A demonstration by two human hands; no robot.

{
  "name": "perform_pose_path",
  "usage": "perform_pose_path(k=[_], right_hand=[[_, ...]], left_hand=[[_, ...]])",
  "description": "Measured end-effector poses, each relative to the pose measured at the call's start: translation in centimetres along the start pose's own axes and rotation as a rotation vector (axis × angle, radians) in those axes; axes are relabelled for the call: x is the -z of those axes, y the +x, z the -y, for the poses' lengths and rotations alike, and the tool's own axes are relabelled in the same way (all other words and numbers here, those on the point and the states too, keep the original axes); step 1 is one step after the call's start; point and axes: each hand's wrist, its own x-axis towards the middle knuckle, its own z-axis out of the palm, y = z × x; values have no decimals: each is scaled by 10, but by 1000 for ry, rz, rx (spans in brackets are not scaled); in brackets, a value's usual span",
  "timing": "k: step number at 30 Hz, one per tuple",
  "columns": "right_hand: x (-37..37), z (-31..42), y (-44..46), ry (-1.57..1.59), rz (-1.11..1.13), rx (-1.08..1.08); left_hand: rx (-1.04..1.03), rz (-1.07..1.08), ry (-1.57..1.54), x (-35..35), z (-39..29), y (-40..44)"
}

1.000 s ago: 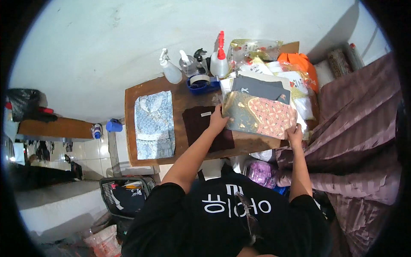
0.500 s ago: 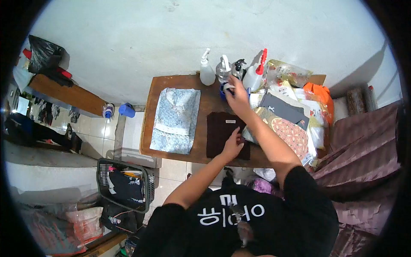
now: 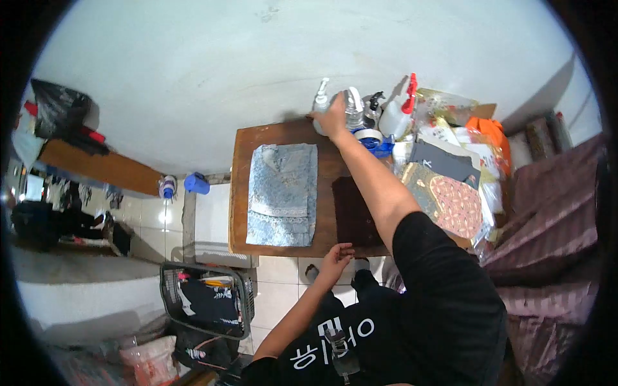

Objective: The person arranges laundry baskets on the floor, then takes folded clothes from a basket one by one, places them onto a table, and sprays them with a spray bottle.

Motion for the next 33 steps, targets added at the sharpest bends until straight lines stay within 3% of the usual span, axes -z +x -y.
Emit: perform_pose_path(k=[3, 4, 7, 12, 16, 18, 20, 24, 26, 29, 32, 33], right_hand=[[96, 48, -14, -152, -69, 311], [128, 57, -16, -131, -132, 269], [174, -15, -3, -296, -484, 68], [160, -113, 42, 28, -167, -164], [166, -110, 74, 132, -23, -323], [166, -121, 83, 84, -93, -184], [197, -80, 94, 31, -71, -135], [304, 5, 77, 295, 37, -73], [362, 38, 56, 390, 72, -168], [435, 58, 2, 204, 117, -245], [473, 57, -72, 190, 300, -381], [478, 49, -94, 127, 392, -310]], left_hand=[[55, 32, -49, 8, -14, 0], [46, 45, -38, 11, -15, 3], [44, 71, -39, 14, -10, 10], [-3, 68, 3, 1, -11, 32], [41, 36, -32, -12, -26, 41], [25, 19, -47, -11, -27, 50], [29, 5, -25, -11, -33, 57], [62, 31, 116, -32, -27, 79], [47, 61, 238, -54, -24, 96], [-216, -177, 518, -90, 0, 126], [-180, -197, 518, -106, -5, 146], [-153, -171, 572, -113, -23, 143]])
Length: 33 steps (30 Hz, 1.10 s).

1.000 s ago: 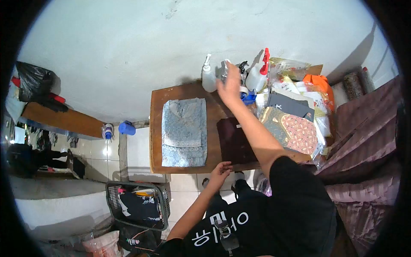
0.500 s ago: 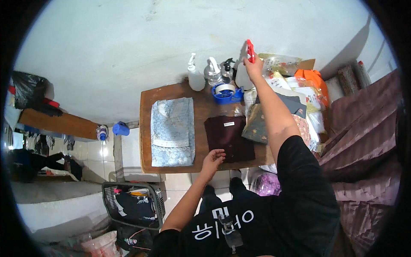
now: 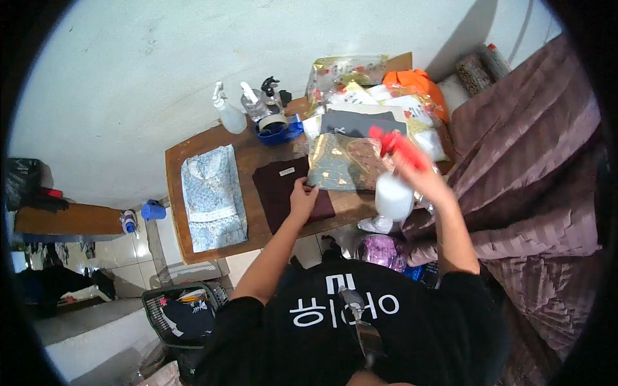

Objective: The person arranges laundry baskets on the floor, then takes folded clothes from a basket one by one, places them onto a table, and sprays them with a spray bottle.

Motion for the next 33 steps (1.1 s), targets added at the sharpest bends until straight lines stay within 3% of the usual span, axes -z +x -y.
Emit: perform_pose_path(k=[1, 4, 5, 7, 11, 13, 14, 17, 19, 24, 29, 33], right_hand=[[-3, -19, -17, -87, 84, 50], [-16, -73, -64, -193, 283, -168], [-20, -73, -75, -134, 334, -275], [-29, -105, -94, -98, 158, -313], [-19, -134, -120, -224, -175, -421], [-10, -133, -128, -294, -299, -458], [-9, -141, -130, -382, -366, -391], [-15, -115, -132, -468, -272, -296], [-36, -104, -128, -409, -189, -112], [-78, -115, -94, -193, -102, -133], [-72, -142, -80, -393, -272, -177], [-52, -143, -104, -538, -213, -274]], left_hand=[[-23, -25, 59, -6, 10, 11], [-137, -181, 306, -16, 20, 31], [-49, -101, 272, -15, 18, 37], [128, 57, 209, -14, 14, 50], [244, 178, -485, -12, -64, 24], [187, 241, -571, -15, -93, 22], [162, 260, -618, -19, -108, 20], [102, 307, -678, -29, -152, 26], [33, 293, -798, -45, -173, 34], [-157, 491, -761, -56, -236, 43], [-130, 425, -626, -43, -222, 49], [30, 270, -365, -14, -140, 39]])
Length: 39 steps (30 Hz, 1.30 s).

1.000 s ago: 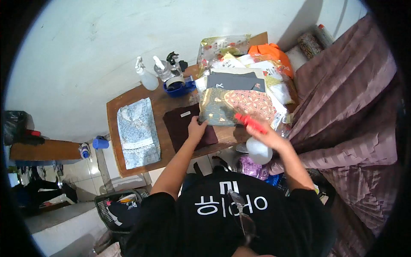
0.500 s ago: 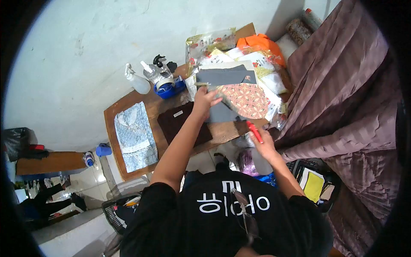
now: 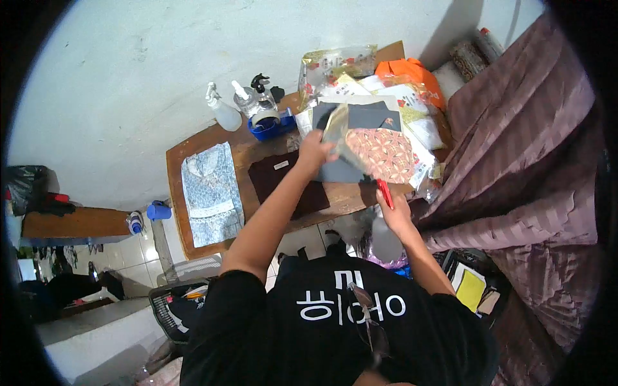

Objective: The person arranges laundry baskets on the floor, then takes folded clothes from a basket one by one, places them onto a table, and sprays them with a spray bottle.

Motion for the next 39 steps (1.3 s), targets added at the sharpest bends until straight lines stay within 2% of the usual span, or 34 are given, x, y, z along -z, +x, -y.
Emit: perform_pose_path(k=[2, 4, 6, 9, 10, 11, 12, 14, 17, 20, 22, 24, 25, 26, 29, 30, 31, 32, 34, 35, 36, 37, 38, 39], right_hand=[[14, 9, -12, -63, 47, 46], [24, 21, -11, 48, 77, 164], [32, 43, -1, 143, 88, 254], [45, 87, 42, 293, 76, 373], [45, 98, 59, 473, 165, 182], [52, 127, 75, 525, 122, 224], [61, 156, 91, 537, 153, 165], [47, 183, 137, 602, 121, 283], [5, 220, 221, 714, -54, 436], [-48, 240, 299, 709, -101, 439], [-88, 242, 342, 673, -208, 543], [-119, 242, 365, 742, -199, 578], [-140, 239, 377, 733, -290, 579], [-140, 239, 372, 647, -278, 548], [-169, 220, 388, 645, -215, 526], [-166, 234, 369, 703, -389, 752], [-165, 232, 367, 761, -309, 656], [-178, 206, 398, 747, -204, 472], [-164, 211, 370, 842, -29, 598], [-152, 214, 347, 905, 126, 351], [-158, 191, 370, 882, 193, 200], [-165, 164, 396, 890, 254, 156], [-157, 163, 380, 816, 234, 188], [-172, 131, 413, 915, 216, 68]], left_hand=[[99, -103, 172, 30, 62, -8], [208, -181, 304, 56, 107, -29], [106, -219, 358, 73, 139, -56], [124, -192, 191, 78, 140, -96], [121, -171, 162, 81, 141, -106], [120, -151, 134, 84, 144, -116], [119, -132, 104, 86, 147, -127], [108, -119, 48, 91, 155, -148], [144, -138, -48, 94, 170, -179], [130, -175, -162, 99, 195, -212], [182, -261, -178, 99, 201, -239], [216, -345, -208, 101, 219, -263], [258, -388, -190, 102, 221, -273], [253, -426, -225, 103, 226, -283], [254, -513, -306, 104, 247, -309], [269, -522, -312, 107, 254, -315], [287, -530, -319, 109, 259, -323], [283, -561, -348, 112, 261, -329], [280, -628, -405, 121, 262, -335], [295, -614, -347, 129, 275, -338], [311, -602, -292, 138, 291, -340], [275, -641, -240, 149, 300, -345], [241, -676, -189, 160, 309, -352], [209, -704, -134, 168, 316, -360]])
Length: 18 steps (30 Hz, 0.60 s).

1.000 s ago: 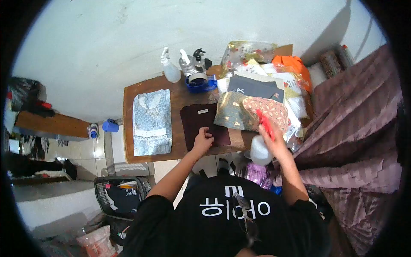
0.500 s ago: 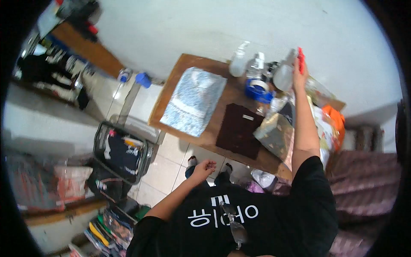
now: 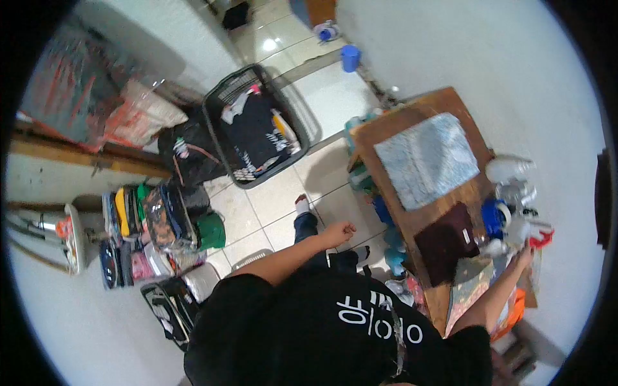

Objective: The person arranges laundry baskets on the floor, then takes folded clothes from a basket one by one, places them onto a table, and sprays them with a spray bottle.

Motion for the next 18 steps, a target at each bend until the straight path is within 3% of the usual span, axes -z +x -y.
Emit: perform_pose_path(k=[1, 3, 4, 5, 6, 7, 8, 9, 10, 11, 12, 13, 15, 18], right_hand=[[-23, 10, -45, -58, -86, 81], [-112, 37, -156, -596, -321, 458], [-137, 24, -181, -610, -192, 577], [-181, 28, -229, -694, -101, 541], [-232, 18, -272, -521, 61, 658], [-312, 41, -363, -278, 202, 406], [-329, -16, -353, -526, 418, 544], [-380, -2, -424, -366, 755, 314], [-425, -9, -474, -705, 887, 391], [-456, -54, -492, -542, 1128, 420], [-487, -82, -527, -475, 1214, 209], [-519, -104, -558, -510, 1307, 164], [-570, -182, -597, -566, 1392, -5], [-633, -258, -641, -657, 1351, -315]], left_hand=[[27, -27, 4, 18, 6, 2], [80, -67, 21, 55, 18, 5], [78, -117, -29, 76, 28, 5], [75, -165, -79, 99, 41, 4], [71, -213, -126, 123, 55, 4], [90, -299, -142, 149, 74, 6], [110, -382, -159, 174, 95, 9], [129, -465, -174, 200, 111, 10], [195, -498, -242, 230, 123, 7], [259, -531, -311, 259, 134, 4], [299, -595, -440, 287, 147, 3], [340, -658, -569, 313, 160, 2], [412, -809, -534, 352, 211, 11], [550, -939, -586, 386, 228, 16]])
